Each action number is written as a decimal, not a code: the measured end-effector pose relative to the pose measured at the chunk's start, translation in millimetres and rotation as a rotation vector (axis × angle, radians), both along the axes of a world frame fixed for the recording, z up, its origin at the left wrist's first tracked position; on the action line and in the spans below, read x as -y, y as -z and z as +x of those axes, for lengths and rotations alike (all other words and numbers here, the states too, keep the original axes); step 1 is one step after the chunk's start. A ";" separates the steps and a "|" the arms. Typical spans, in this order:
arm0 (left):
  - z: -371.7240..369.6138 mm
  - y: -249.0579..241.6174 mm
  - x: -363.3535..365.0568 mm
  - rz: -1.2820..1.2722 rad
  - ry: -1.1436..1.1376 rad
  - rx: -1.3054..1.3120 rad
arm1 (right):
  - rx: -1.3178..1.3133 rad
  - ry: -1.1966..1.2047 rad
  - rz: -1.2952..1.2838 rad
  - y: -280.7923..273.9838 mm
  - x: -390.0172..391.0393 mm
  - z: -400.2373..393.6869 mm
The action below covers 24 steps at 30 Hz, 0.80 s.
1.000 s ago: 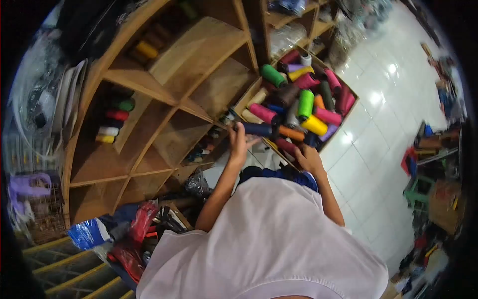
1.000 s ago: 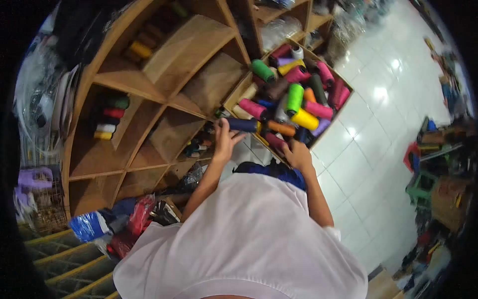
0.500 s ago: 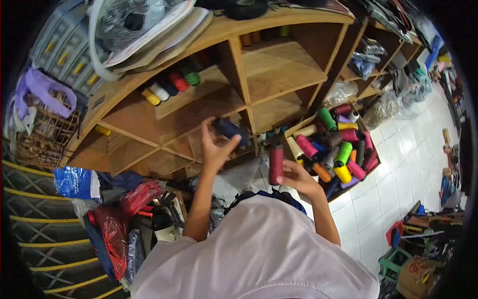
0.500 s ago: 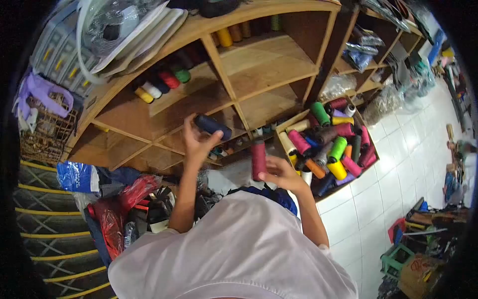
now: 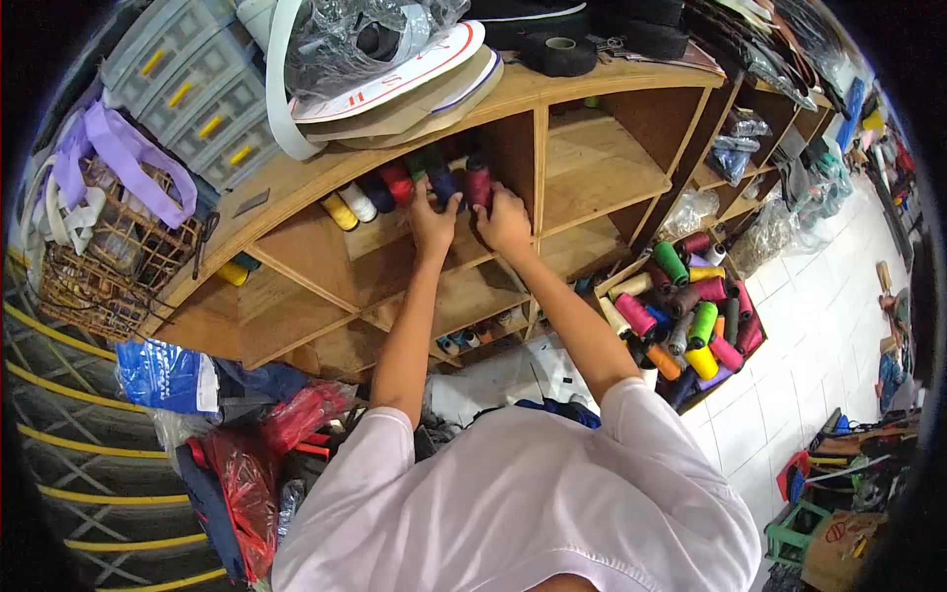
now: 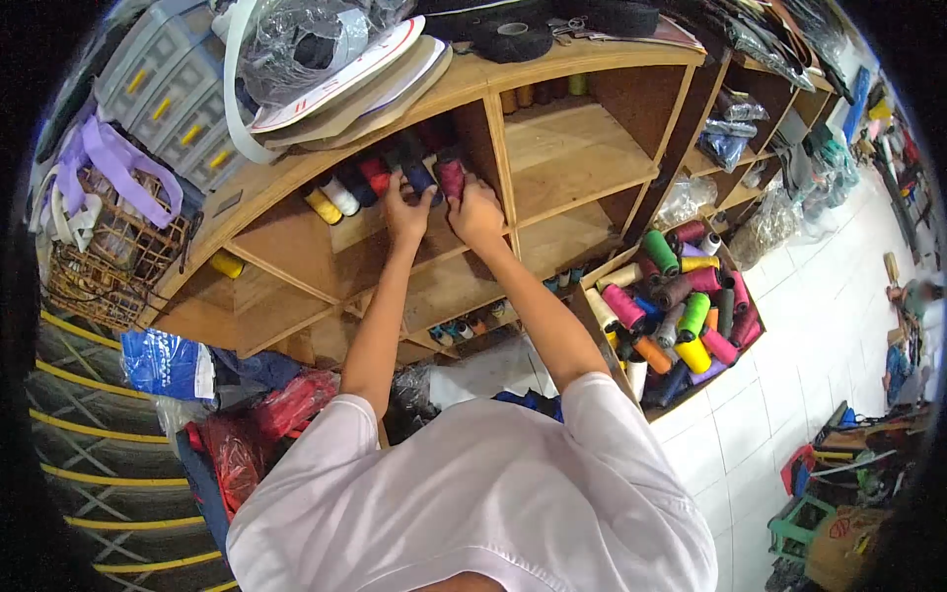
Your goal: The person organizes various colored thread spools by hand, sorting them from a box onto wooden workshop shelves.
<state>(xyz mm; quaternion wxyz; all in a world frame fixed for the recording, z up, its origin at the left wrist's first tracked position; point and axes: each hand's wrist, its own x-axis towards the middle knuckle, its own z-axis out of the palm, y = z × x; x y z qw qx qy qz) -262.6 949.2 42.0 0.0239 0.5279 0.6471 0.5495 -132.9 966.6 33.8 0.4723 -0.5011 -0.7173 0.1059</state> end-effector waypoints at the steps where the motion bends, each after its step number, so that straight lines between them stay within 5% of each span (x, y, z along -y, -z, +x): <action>1: -1.9 3.9 -6.4 -0.004 -0.030 -0.004 | 0.057 -0.104 -0.213 -4.1 -8.0 1.9; 17: -3.1 19.6 -39.7 0.100 -0.089 0.097 | -0.086 0.211 -0.622 -40.2 -27.2 -38.0; 22: -6.8 25.4 -46.4 0.122 -0.047 0.245 | -0.117 0.221 -0.541 -26.1 -24.6 -39.6; 24: -42.5 74.6 -82.3 0.192 0.078 0.410 | -0.207 0.122 -0.329 -14.6 -17.5 -29.1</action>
